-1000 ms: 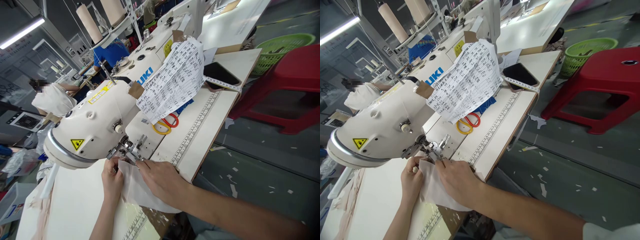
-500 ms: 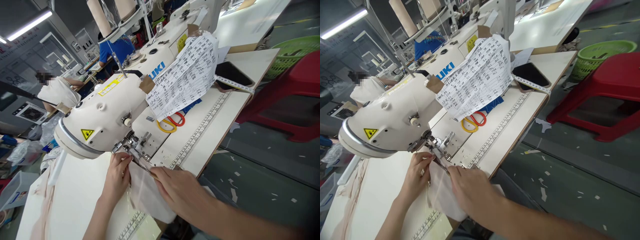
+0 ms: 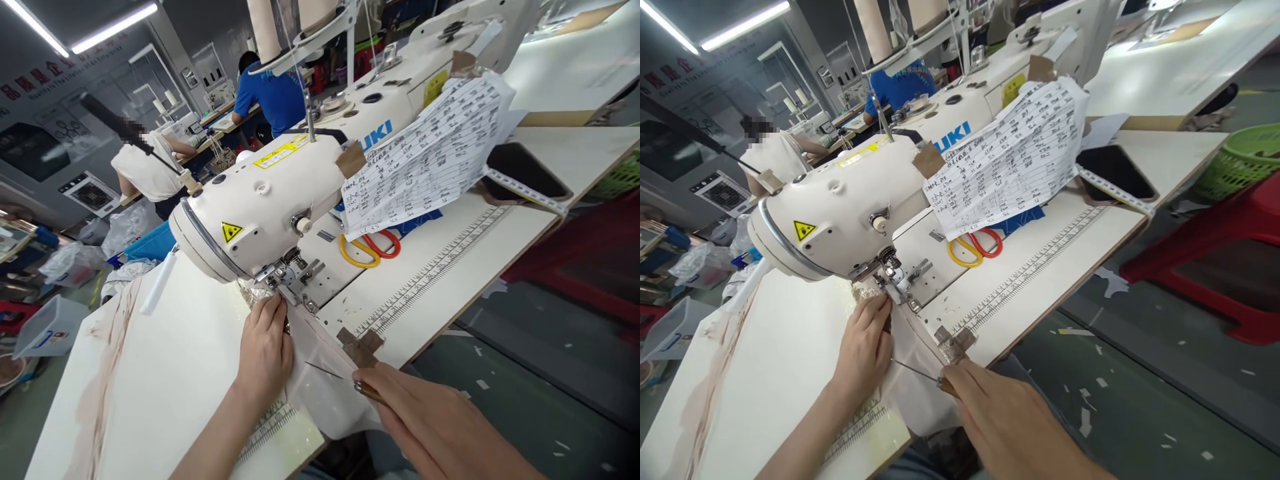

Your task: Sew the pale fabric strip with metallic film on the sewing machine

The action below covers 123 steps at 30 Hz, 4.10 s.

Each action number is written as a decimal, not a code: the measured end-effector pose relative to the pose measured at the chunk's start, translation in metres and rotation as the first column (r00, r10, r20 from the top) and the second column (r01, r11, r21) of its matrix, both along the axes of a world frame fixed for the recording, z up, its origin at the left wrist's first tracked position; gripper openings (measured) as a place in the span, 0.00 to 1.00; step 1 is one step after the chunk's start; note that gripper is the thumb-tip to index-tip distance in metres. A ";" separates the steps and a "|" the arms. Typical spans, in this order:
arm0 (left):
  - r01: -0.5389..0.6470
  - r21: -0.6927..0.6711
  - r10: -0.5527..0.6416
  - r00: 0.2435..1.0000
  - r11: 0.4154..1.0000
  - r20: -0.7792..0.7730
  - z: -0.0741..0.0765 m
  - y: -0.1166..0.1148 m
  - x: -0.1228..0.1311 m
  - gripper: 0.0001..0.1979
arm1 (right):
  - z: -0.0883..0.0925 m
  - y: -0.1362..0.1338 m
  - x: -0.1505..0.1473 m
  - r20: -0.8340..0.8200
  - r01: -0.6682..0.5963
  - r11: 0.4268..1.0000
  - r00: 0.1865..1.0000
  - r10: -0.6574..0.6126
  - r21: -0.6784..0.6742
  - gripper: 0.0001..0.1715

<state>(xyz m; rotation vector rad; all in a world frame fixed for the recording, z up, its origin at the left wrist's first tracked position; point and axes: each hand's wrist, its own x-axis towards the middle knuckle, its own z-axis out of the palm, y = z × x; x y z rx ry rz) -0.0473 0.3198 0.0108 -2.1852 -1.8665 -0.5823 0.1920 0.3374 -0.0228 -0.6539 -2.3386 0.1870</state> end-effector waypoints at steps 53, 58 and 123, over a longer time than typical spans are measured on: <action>-0.036 0.001 0.036 0.984 0.999 -0.172 0.000 -0.008 0.009 0.21 | 0.038 0.016 -0.034 0.229 0.072 0.993 0.969 -0.091 0.089 0.22; -0.025 0.010 0.027 0.986 1.000 -0.164 0.002 -0.010 0.013 0.21 | 0.040 0.016 -0.034 0.240 0.078 0.996 0.967 -0.088 0.051 0.21; -0.039 -0.029 0.033 0.981 0.999 -0.189 0.000 -0.014 0.018 0.20 | 0.027 0.043 -0.023 -0.061 0.036 0.929 0.996 -0.062 -0.369 0.12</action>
